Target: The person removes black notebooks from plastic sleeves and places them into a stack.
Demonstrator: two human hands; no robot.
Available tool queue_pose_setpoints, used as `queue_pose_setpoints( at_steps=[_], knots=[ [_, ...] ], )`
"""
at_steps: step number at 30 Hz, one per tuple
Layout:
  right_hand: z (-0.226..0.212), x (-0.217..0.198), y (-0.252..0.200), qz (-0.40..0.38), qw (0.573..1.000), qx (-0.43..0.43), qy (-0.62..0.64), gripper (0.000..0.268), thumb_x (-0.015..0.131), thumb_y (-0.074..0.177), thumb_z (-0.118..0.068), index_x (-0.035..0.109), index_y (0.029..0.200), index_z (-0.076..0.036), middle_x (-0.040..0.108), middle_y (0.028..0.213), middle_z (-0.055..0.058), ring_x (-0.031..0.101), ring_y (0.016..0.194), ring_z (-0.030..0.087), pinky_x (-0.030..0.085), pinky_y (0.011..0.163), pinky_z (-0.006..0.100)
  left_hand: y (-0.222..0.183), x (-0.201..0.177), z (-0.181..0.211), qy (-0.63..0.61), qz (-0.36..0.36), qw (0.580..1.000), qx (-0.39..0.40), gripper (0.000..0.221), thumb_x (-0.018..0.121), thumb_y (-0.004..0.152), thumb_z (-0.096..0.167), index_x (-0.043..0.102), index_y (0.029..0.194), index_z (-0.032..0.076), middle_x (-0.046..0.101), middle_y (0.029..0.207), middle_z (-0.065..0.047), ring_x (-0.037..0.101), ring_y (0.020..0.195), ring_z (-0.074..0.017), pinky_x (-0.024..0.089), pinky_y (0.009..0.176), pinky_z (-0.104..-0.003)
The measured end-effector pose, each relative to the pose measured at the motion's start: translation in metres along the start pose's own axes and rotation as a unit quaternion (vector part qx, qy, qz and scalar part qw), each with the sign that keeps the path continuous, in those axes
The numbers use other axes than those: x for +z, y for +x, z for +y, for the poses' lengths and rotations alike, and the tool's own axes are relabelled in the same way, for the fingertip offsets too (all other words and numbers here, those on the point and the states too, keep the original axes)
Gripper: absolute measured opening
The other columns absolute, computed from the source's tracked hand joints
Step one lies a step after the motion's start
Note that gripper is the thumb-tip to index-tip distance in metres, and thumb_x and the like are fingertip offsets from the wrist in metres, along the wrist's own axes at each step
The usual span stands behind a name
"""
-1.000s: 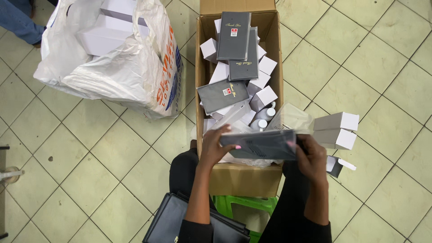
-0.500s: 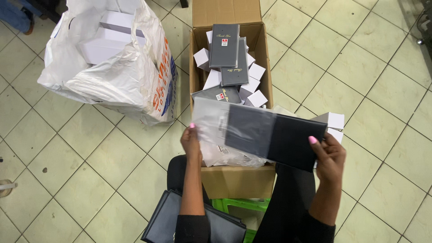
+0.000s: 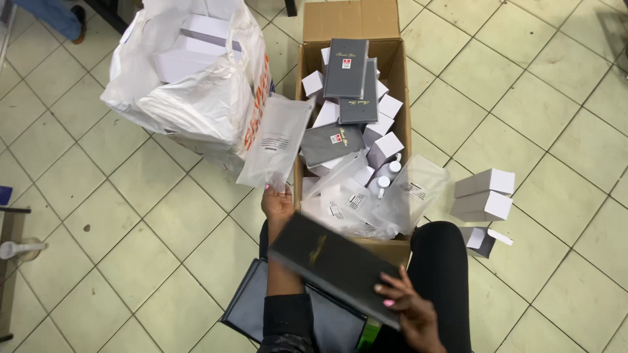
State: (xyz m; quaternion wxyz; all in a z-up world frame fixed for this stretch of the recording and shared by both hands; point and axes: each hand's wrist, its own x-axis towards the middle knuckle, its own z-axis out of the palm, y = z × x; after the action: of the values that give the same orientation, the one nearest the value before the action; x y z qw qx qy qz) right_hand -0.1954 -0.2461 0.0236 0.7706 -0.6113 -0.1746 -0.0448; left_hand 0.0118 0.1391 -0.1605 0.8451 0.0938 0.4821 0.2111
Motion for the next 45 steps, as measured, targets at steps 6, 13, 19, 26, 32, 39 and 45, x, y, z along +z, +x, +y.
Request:
queue_pose_setpoints(
  at_steps=[6, 13, 19, 26, 32, 39, 45],
  knots=[
    [0.078, -0.006, -0.081, -0.217, 0.927, 0.090, -0.293, 0.042, 0.102, 0.060, -0.013, 0.091, 0.099, -0.026, 0.038, 0.160, 0.020, 0.003, 0.156, 0.048, 0.009, 0.120, 0.062, -0.059, 0.019, 0.010, -0.049, -0.312, 0.936, -0.156, 0.026, 0.070, 0.094, 0.005, 0.062, 0.118, 0.000, 0.066, 0.122, -0.026, 0.067, 0.101, -0.0390, 0.065, 0.080, -0.038],
    [0.018, 0.022, -0.049, -0.249, 0.930, -0.064, -0.263, 0.038, 0.038, 0.108, -0.039, 0.070, 0.116, -0.020, 0.073, 0.130, 0.002, 0.060, 0.133, 0.028, 0.003, 0.124, 0.059, -0.096, 0.045, 0.020, 0.079, -0.338, 0.935, -0.076, 0.026, 0.075, 0.091, 0.016, 0.066, 0.114, 0.009, 0.076, 0.106, -0.011, 0.074, 0.085, -0.0227, 0.064, 0.076, -0.039],
    [-0.028, 0.047, -0.030, -0.356, 0.906, -0.020, -0.227, 0.055, 0.034, 0.109, -0.047, 0.067, 0.138, -0.015, 0.062, 0.146, 0.011, 0.049, 0.143, 0.039, 0.017, 0.121, 0.062, -0.136, 0.045, 0.081, 0.116, -0.253, 0.959, 0.044, 0.049, 0.083, 0.076, 0.018, 0.060, 0.118, 0.007, 0.067, 0.122, -0.013, 0.063, 0.106, -0.0303, 0.056, 0.079, -0.039],
    [-0.036, 0.061, -0.019, -0.431, 0.885, 0.013, -0.179, 0.046, 0.036, 0.110, -0.039, 0.065, 0.139, -0.018, 0.060, 0.148, 0.008, 0.044, 0.147, 0.034, 0.015, 0.120, 0.060, -0.146, -0.074, 0.206, 0.219, -0.117, 0.958, 0.145, 0.029, 0.073, 0.087, 0.015, 0.058, 0.112, 0.015, 0.061, 0.124, -0.009, 0.062, 0.117, -0.0315, 0.054, 0.092, -0.049],
    [-0.070, 0.076, 0.004, -0.525, 0.811, -0.074, -0.247, 0.062, 0.032, 0.110, -0.060, 0.051, 0.152, -0.018, 0.053, 0.154, 0.010, 0.040, 0.147, 0.032, 0.026, 0.111, 0.052, -0.243, -0.086, 0.235, 0.414, 0.000, 0.884, 0.219, 0.018, 0.064, 0.102, 0.034, 0.057, 0.111, 0.020, 0.057, 0.097, 0.005, 0.056, 0.088, -0.0100, 0.046, 0.081, -0.030],
    [-0.075, 0.100, 0.024, -0.564, 0.802, -0.038, -0.192, 0.045, 0.056, 0.102, -0.010, 0.058, 0.146, -0.022, 0.056, 0.149, 0.004, 0.047, 0.135, 0.031, 0.030, 0.105, 0.043, -0.271, 0.063, 0.136, 0.293, -0.275, 0.882, 0.246, 0.022, 0.069, 0.096, 0.015, 0.060, 0.115, 0.014, 0.064, 0.108, 0.000, 0.061, 0.096, -0.0059, 0.049, 0.081, -0.021],
    [-0.040, 0.088, 0.006, -0.550, 0.813, -0.056, -0.180, 0.033, 0.044, 0.114, -0.026, 0.069, 0.129, -0.010, 0.058, 0.135, 0.011, 0.048, 0.117, 0.032, 0.030, 0.089, 0.042, -0.240, 0.105, 0.011, 0.150, -0.402, 0.901, 0.066, 0.020, 0.076, 0.093, 0.023, 0.066, 0.109, 0.018, 0.074, 0.101, 0.006, 0.068, 0.086, -0.0049, 0.051, 0.061, -0.018]
  ],
)
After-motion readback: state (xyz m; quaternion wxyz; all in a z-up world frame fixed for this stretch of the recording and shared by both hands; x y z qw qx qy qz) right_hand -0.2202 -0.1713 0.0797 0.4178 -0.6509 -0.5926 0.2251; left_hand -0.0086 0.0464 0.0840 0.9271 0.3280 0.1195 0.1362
